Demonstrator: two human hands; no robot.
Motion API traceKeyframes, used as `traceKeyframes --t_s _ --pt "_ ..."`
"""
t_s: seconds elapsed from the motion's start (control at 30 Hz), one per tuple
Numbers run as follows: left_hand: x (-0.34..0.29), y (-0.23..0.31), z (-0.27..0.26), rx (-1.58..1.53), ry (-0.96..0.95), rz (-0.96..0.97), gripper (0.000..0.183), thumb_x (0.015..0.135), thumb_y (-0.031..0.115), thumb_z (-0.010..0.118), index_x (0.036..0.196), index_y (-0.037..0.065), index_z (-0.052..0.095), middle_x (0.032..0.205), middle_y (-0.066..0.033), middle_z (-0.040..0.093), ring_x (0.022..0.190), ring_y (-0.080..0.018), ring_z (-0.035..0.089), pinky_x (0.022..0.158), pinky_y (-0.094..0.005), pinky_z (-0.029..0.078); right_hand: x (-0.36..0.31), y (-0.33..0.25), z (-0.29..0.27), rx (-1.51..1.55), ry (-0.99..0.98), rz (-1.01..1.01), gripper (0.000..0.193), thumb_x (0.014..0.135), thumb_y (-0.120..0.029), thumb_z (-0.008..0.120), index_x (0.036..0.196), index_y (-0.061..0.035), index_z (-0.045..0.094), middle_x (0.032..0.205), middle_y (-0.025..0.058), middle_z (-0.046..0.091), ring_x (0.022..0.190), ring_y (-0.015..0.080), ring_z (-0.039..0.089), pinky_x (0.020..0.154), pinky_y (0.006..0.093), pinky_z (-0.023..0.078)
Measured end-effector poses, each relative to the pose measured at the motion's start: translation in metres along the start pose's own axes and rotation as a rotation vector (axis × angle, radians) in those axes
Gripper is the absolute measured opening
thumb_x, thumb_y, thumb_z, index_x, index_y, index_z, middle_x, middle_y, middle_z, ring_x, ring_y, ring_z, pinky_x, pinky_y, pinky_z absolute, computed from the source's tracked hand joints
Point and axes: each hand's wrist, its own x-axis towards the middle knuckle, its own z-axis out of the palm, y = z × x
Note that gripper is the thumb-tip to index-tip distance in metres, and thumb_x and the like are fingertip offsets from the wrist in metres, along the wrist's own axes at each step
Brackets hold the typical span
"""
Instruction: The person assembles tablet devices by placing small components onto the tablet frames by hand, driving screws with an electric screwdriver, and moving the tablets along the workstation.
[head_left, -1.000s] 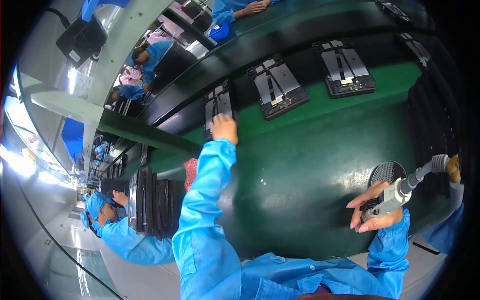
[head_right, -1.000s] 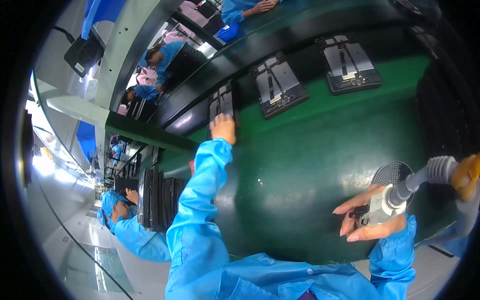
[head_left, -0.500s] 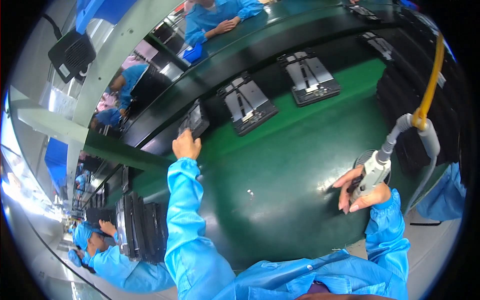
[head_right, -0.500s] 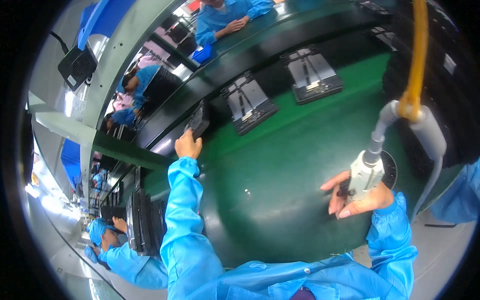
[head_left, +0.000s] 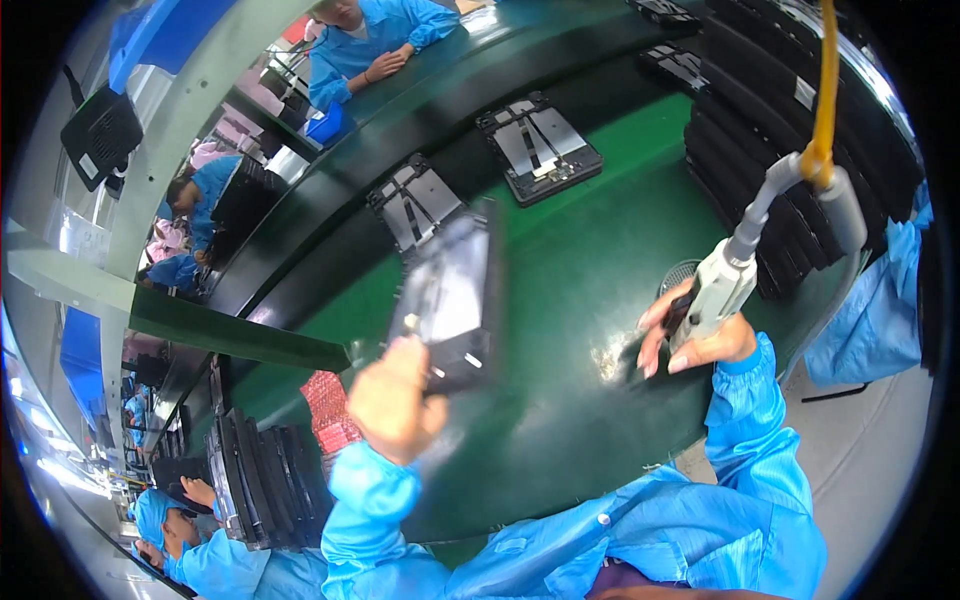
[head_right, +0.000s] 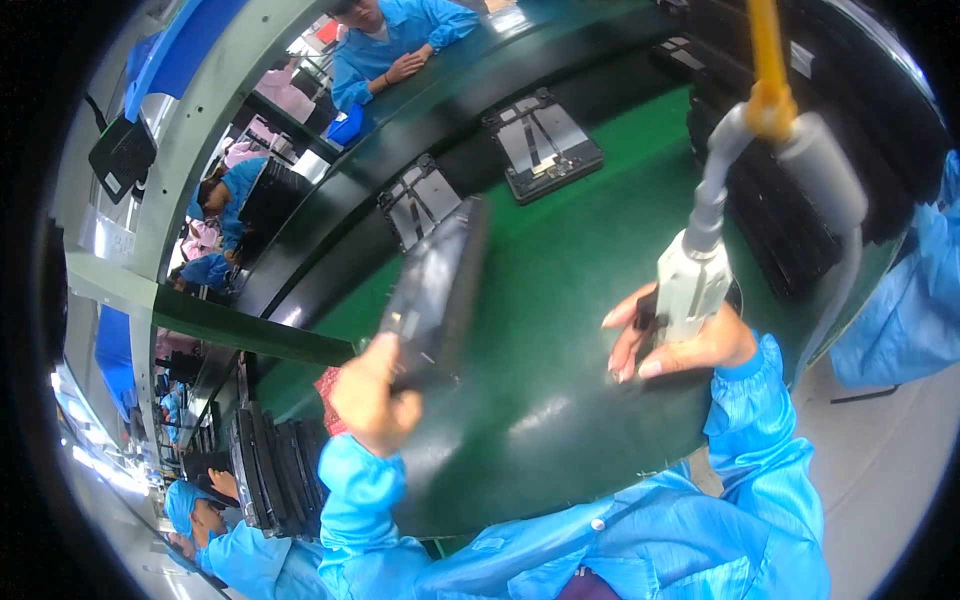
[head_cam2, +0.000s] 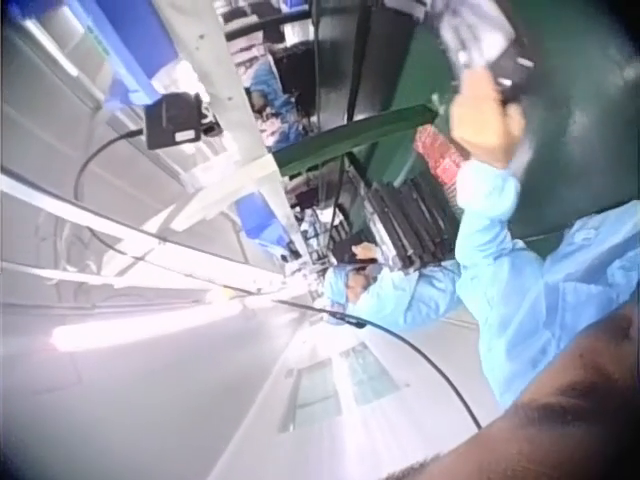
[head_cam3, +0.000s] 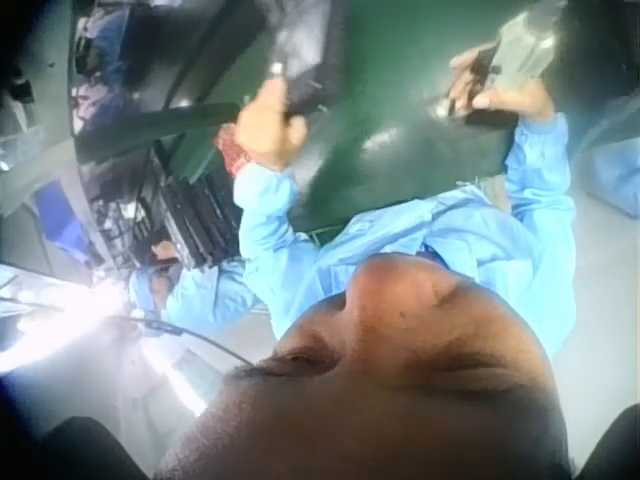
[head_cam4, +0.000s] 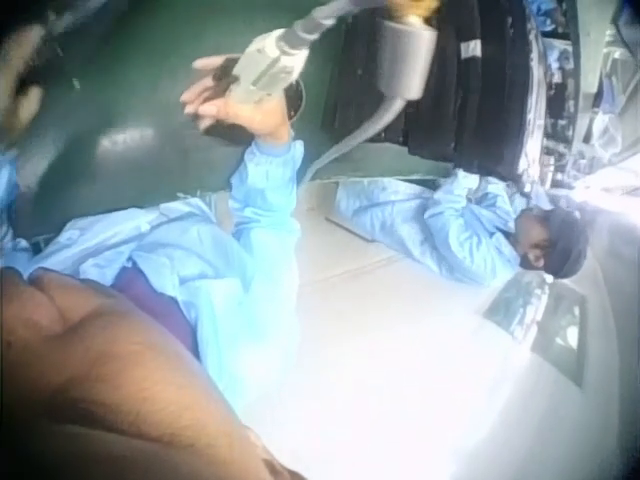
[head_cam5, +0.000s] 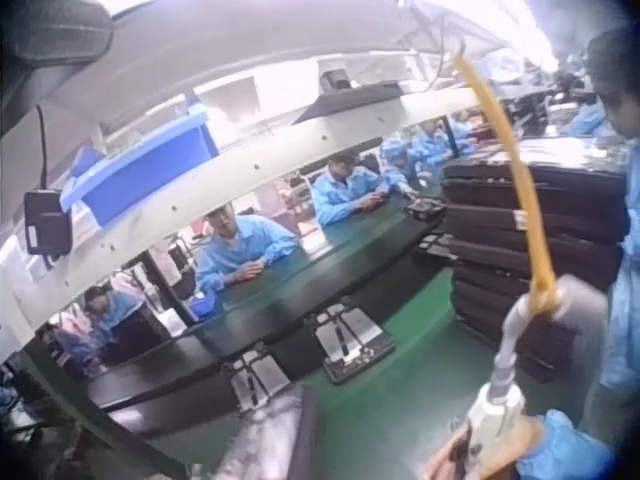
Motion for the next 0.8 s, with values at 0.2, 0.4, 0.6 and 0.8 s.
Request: traceKeyframes --t_s 0.2,0.4,0.6,0.8 --pt "-0.027 0.104 0.02 -0.125 -0.15 0.079 0.029 0.066 0.007 0.065 0.094 0.001 0.063 0.096 -0.0136 0.065 0.089 -0.0312 0.062 0.07 -0.0348 0.049 -0.005 -0.028 0.005 -0.145 0.378 -0.2 0.059 0.07 0.003 0.066 0.124 0.0053 0.041 0.082 0.0169 0.063 0.07 0.0216 0.063 0.063 0.0314 0.051" --pt "-0.041 0.156 0.053 -0.358 -0.281 -0.056 0.04 0.062 0.017 0.076 0.097 0.001 0.063 0.109 -0.0166 0.06 0.105 -0.036 0.054 0.088 -0.0481 0.039 0.001 -0.015 -0.023 -0.483 0.813 -0.365 0.033 0.075 0.0 0.064 0.103 0.0055 0.049 0.061 0.0056 0.054 0.047 0.0122 0.052 0.049 0.0279 0.047" --pt "-0.043 0.164 0.071 -0.576 -0.251 -0.117 0.038 0.06 0.016 0.078 0.092 0.001 0.064 0.111 -0.0172 0.058 0.113 -0.0371 0.05 0.095 -0.0552 0.031 0.01 -0.01 -0.025 -0.503 0.813 -0.368 0.034 0.073 -0.001 0.067 0.104 0.0045 0.053 0.058 0.0035 0.055 0.047 0.0099 0.053 0.044 0.023 0.042" --pt "-0.02 0.168 0.074 -0.628 -0.2 -0.162 0.031 0.063 0.01 0.076 0.089 -0.001 0.064 0.106 -0.0182 0.06 0.107 -0.036 0.054 0.092 -0.0493 0.037 0.005 -0.012 -0.027 -0.534 0.771 -0.327 0.035 0.073 -0.003 0.069 0.104 0.0042 0.053 0.057 0.003 0.054 0.048 0.0093 0.053 0.044 0.0222 0.041"
